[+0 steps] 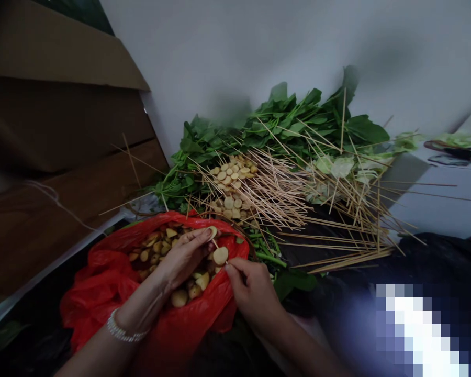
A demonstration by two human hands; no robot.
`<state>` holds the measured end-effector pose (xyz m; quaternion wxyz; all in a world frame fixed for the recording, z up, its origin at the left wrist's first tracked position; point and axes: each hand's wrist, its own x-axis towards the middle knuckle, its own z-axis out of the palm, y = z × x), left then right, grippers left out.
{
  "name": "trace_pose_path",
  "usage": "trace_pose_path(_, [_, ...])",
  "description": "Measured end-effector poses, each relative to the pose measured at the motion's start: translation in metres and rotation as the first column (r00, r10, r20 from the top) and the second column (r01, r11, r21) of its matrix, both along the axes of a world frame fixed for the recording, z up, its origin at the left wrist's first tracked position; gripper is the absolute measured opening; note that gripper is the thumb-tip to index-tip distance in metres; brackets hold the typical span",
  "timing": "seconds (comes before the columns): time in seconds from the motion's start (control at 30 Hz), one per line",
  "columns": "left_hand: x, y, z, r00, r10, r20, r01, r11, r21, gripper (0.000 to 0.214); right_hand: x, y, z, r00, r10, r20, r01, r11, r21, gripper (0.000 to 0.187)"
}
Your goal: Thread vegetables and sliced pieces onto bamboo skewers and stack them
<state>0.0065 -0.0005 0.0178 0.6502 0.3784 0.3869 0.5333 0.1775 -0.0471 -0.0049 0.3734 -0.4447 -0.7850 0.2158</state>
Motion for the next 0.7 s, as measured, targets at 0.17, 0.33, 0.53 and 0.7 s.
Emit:
trace_pose_path(0.17, [0.001, 0.000, 0.000, 1.000, -0.004, -0.029, 0.005, 1.000, 0.023, 0.020, 0.004, 0.002, -0.010, 0.982, -0.097, 0.162, 0.045, 0.954, 0.296, 0.031])
trace_pose_path(0.33, [0.002, -0.002, -0.001, 0.998, -0.019, -0.055, 0.021, 0.999, 0.038, 0.019, 0.002, 0.002, -0.011, 0.991, -0.068, 0.118, 0.036, 0.966, 0.256, 0.030])
trace_pose_path(0.53, [0.006, -0.006, -0.004, 0.985, -0.169, -0.025, 0.169, 0.985, -0.016, 0.022, -0.001, 0.004, 0.004, 0.979, -0.008, -0.205, -0.023, 0.989, -0.149, 0.032])
trace_pose_path(0.7, [0.004, -0.005, -0.001, 0.989, -0.141, -0.036, 0.141, 0.990, 0.004, 0.023, 0.005, 0.007, 0.006, 0.979, 0.027, -0.203, -0.057, 0.988, -0.144, 0.032])
